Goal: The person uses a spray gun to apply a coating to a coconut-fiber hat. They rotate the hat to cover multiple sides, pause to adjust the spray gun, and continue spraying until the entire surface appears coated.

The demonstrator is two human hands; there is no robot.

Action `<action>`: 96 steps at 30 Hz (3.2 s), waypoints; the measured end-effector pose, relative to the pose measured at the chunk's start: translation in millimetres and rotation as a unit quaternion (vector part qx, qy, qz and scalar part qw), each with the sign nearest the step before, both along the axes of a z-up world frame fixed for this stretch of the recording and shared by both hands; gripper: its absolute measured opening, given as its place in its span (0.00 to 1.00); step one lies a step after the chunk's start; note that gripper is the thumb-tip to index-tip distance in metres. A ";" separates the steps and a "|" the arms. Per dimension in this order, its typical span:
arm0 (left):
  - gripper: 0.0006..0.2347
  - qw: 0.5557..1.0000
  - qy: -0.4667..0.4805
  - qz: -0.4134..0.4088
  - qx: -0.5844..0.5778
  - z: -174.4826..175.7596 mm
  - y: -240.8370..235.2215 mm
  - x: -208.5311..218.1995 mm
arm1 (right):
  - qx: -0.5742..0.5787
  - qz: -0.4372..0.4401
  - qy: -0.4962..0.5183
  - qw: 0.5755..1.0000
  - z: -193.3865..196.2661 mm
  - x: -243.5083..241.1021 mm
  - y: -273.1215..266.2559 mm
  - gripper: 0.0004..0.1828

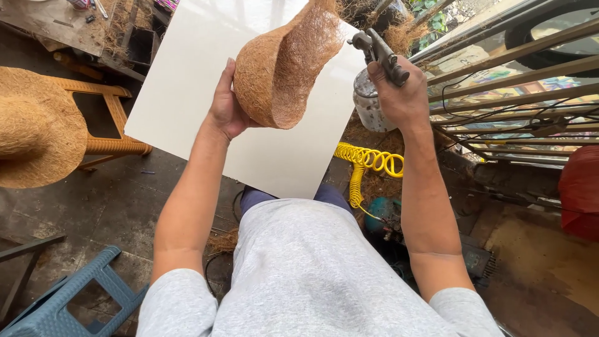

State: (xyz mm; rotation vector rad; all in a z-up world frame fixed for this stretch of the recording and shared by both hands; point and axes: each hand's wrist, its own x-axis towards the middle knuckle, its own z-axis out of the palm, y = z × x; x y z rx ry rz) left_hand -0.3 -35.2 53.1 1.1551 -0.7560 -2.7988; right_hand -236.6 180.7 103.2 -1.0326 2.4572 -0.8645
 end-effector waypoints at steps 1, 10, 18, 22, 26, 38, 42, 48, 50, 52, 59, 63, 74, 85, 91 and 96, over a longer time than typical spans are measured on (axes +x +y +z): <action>0.39 1.000 0.001 0.001 0.000 0.0 -3.5 -0.4 | 0.000 0.001 0.001 1.000 1.4 0.1 0.0 0.31; 0.36 0.996 -0.032 0.005 -0.084 1.0 -23.4 0.8 | 0.052 0.015 -0.046 0.997 6.0 14.0 3.8 0.32; 0.37 0.997 -0.009 0.025 -0.077 -8.9 -16.5 -5.0 | 0.043 0.066 -0.078 0.994 8.7 43.2 0.4 0.25; 0.36 0.997 -0.005 0.032 -0.063 -20.3 -13.9 -5.6 | 0.042 0.066 -0.093 0.993 13.9 57.4 1.1 0.24; 0.34 0.997 -0.003 0.047 -0.060 -21.0 -11.8 -4.8 | 0.058 0.071 -0.128 0.988 19.9 67.3 3.6 0.23; 0.33 0.993 0.020 0.062 -0.095 -25.8 5.1 -4.1 | 0.111 -0.002 -0.075 0.991 23.5 52.1 4.7 0.24; 0.34 0.993 0.032 0.048 -0.103 -30.7 12.9 -4.2 | 0.059 -0.020 -0.045 0.997 20.2 42.1 10.7 0.28; 0.36 0.993 0.088 0.078 0.033 -37.8 25.1 0.9 | 0.008 -0.059 -0.101 0.993 11.7 40.8 19.9 0.38; 0.40 0.988 0.094 0.114 0.048 -32.3 32.7 -0.2 | -0.051 -0.086 -0.128 0.987 32.6 57.1 21.2 0.26; 0.43 0.982 0.101 0.147 0.061 -27.2 41.5 -0.3 | -0.112 -0.115 -0.154 0.975 37.4 68.7 23.2 0.20; 0.37 0.925 0.154 0.289 0.190 -65.2 78.6 -10.8 | -0.204 -0.151 -0.159 0.954 -28.1 94.1 17.7 0.19; 0.40 0.924 0.192 0.280 0.174 -90.9 93.1 -23.5 | -0.197 -0.227 -0.237 0.924 -37.8 103.5 8.7 0.25; 0.29 0.931 0.331 0.052 0.146 -95.3 72.4 34.5 | -0.203 -0.056 -0.148 0.966 -69.6 66.1 20.1 0.14; 0.28 0.948 0.289 0.071 0.110 -119.1 107.7 34.6 | -0.207 -0.007 -0.118 0.971 -80.2 67.4 31.1 0.11; 0.26 0.958 0.264 0.094 0.061 -133.8 123.6 47.5 | -0.198 -0.006 -0.121 0.973 -85.9 71.0 38.0 0.10; 0.25 0.959 0.251 0.132 -0.018 -143.3 99.5 44.9 | -0.172 -0.092 -0.136 0.971 -68.1 79.5 42.8 0.05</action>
